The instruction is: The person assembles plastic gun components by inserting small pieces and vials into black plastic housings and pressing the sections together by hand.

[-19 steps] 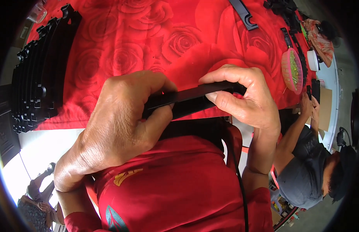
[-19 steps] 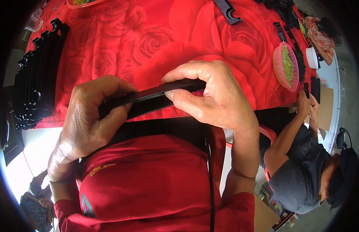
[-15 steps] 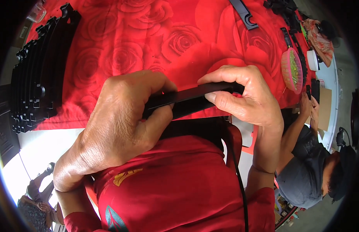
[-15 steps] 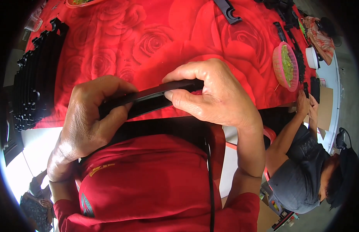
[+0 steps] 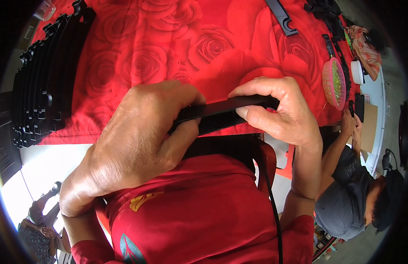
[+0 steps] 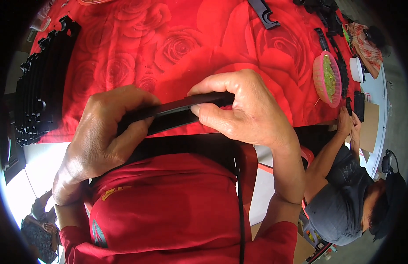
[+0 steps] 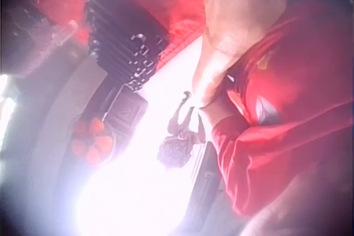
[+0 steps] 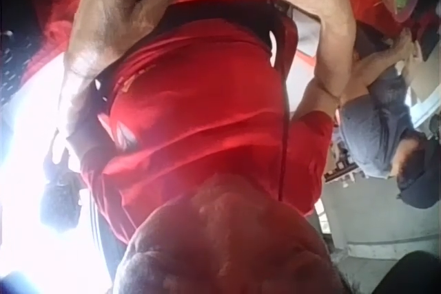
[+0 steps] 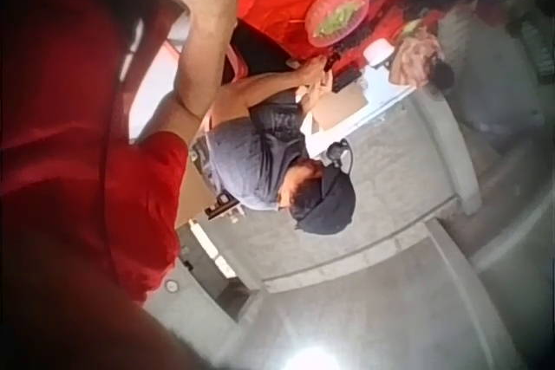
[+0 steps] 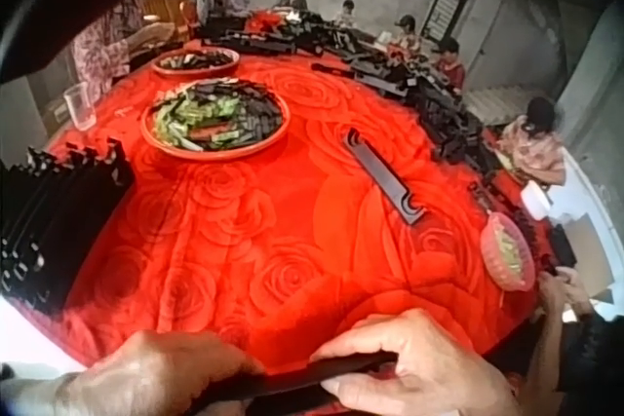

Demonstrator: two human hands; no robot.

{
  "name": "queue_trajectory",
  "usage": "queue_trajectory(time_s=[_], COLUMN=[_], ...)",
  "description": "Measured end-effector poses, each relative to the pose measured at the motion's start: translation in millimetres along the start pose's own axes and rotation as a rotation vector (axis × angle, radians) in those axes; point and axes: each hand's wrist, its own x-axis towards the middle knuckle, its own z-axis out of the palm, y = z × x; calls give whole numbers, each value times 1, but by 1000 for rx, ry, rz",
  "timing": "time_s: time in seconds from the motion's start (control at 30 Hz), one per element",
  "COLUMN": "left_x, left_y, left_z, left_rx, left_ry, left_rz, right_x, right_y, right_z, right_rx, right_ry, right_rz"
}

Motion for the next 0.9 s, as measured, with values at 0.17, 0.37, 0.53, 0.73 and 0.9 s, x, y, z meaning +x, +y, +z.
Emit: queue_trajectory(time_s=[0.17,0.37,0.53,0.73,0.9], left_x=[6,12,16,17,14], left_y=[13,14,10,10,7], left_z=[-15,4,9,11,14], left_rx=[321,359,333,228,214], left_ry=[-170,-123,-88,-29,-2], left_rz=[66,37,23,9,17], right_x=[-5,-3,-1,-1,-2], right_y=[-3,-14,-10,-5,-3], right_z=[10,20,26,29,33], right_rx=[-11,-125,-114,-120,-124], right_ry=[95,141,185,218,247], right_rz=[55,0,-16,-48,-66])
